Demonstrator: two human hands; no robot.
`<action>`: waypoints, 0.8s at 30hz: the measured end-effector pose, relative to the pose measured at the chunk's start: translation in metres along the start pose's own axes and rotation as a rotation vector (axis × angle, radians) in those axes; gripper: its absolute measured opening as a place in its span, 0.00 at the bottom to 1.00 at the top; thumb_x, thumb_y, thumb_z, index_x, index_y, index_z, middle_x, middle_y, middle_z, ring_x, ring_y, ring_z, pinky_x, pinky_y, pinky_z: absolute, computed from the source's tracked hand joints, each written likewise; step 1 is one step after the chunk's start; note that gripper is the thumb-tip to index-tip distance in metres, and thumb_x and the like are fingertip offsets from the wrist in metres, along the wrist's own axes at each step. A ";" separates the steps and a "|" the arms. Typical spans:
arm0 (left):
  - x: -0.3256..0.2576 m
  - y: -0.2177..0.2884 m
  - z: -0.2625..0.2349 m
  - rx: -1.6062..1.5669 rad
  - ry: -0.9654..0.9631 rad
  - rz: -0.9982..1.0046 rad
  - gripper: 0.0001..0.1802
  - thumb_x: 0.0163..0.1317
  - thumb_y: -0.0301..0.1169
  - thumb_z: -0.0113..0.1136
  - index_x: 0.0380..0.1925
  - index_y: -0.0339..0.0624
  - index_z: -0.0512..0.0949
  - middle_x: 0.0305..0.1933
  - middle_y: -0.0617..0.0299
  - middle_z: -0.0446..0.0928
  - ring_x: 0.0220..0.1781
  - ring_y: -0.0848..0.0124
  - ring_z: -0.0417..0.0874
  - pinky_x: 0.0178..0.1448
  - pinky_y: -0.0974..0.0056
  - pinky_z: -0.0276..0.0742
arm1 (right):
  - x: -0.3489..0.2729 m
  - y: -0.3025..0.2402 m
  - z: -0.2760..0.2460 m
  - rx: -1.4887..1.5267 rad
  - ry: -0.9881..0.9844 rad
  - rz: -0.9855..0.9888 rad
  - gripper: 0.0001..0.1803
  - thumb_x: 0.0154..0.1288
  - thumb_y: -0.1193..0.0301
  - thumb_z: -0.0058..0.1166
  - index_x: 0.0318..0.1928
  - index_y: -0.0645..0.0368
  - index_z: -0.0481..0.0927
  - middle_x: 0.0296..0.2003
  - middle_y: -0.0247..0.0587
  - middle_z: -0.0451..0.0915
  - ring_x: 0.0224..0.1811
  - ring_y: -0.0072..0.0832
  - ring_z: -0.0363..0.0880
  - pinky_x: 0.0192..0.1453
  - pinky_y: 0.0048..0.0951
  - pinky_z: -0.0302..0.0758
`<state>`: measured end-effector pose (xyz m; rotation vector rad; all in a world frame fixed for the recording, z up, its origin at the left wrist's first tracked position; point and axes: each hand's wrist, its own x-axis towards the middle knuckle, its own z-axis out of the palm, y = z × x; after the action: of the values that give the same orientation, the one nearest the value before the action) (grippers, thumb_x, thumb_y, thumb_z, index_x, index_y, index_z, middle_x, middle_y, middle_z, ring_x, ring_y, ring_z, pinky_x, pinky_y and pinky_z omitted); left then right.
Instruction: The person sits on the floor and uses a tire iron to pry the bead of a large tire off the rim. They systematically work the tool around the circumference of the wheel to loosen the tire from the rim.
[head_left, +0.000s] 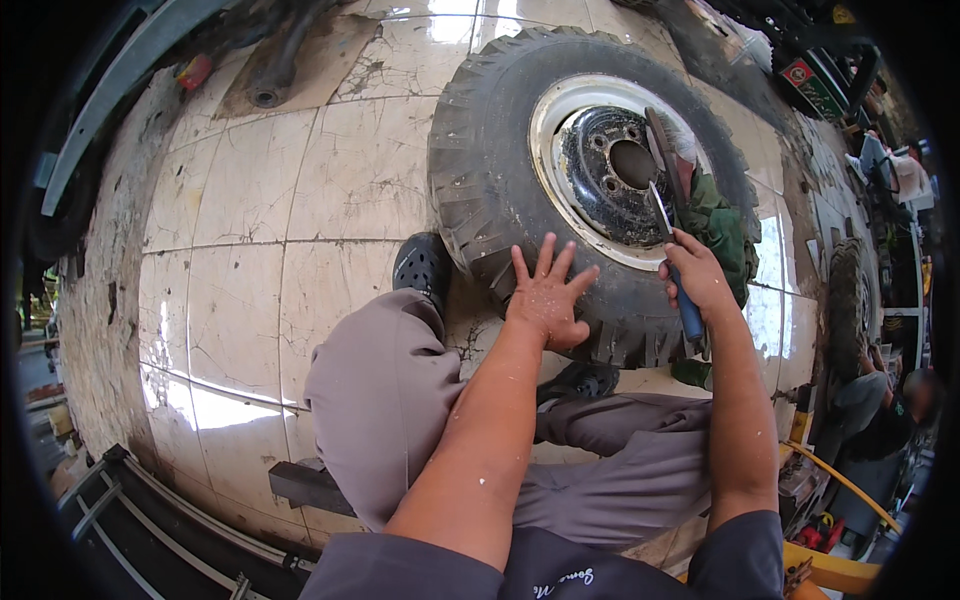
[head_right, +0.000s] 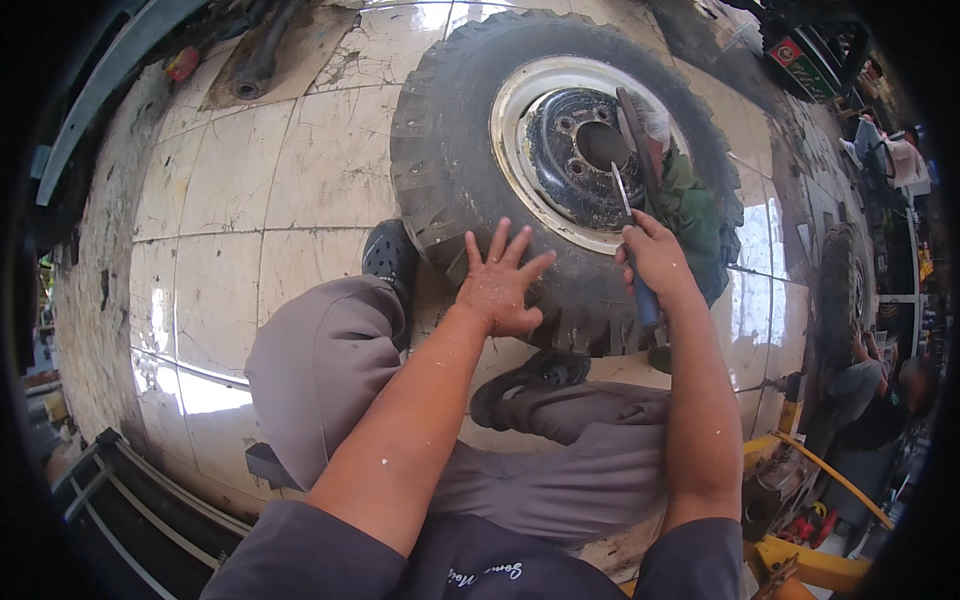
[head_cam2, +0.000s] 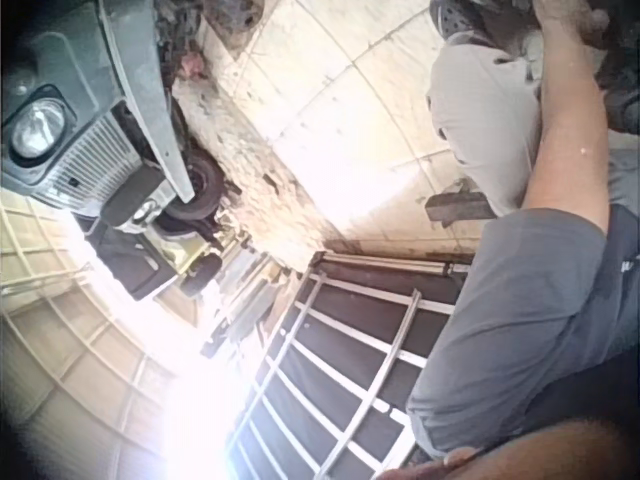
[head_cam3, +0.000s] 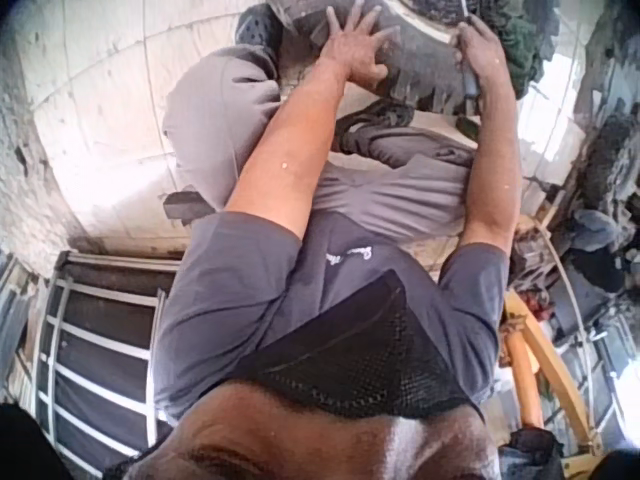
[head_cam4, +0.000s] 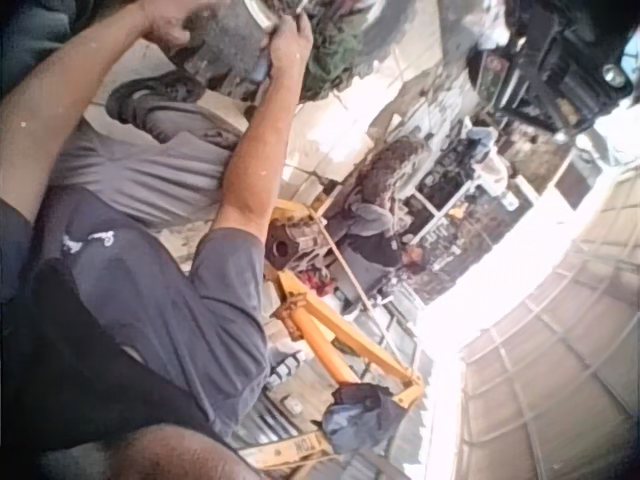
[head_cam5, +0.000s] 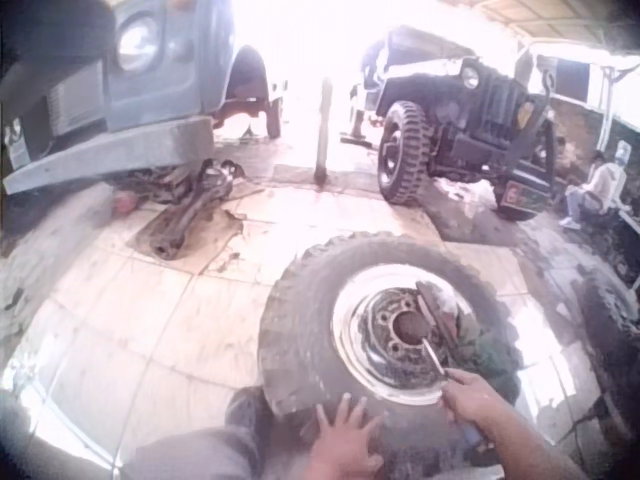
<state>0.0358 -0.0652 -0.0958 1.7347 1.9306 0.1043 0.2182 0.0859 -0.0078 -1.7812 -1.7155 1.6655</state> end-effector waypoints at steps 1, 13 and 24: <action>0.000 -0.002 0.000 -0.060 0.097 -0.013 0.51 0.54 0.49 0.64 0.80 0.63 0.56 0.86 0.52 0.41 0.87 0.43 0.31 0.78 0.21 0.26 | 0.005 0.003 0.002 0.080 0.011 0.002 0.35 0.76 0.66 0.48 0.78 0.59 0.57 0.30 0.38 0.80 0.20 0.22 0.74 0.22 0.29 0.74; 0.050 -0.014 0.070 -0.178 0.959 -0.864 0.37 0.64 0.39 0.50 0.75 0.45 0.63 0.81 0.44 0.54 0.76 0.35 0.61 0.79 0.35 0.57 | 0.091 0.024 0.066 0.545 0.035 0.037 0.31 0.80 0.66 0.44 0.78 0.52 0.54 0.31 0.37 0.76 0.20 0.23 0.71 0.20 0.29 0.72; 0.051 -0.012 0.065 -0.126 0.960 -0.836 0.37 0.63 0.37 0.47 0.73 0.38 0.64 0.79 0.41 0.56 0.75 0.35 0.61 0.79 0.37 0.57 | 0.108 0.015 0.087 0.400 0.096 0.058 0.27 0.78 0.68 0.41 0.74 0.53 0.63 0.27 0.33 0.73 0.17 0.23 0.71 0.17 0.29 0.70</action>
<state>0.0519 -0.0382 -0.1728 0.6618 3.0668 0.8338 0.1314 0.1170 -0.1128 -1.6975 -1.1958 1.7609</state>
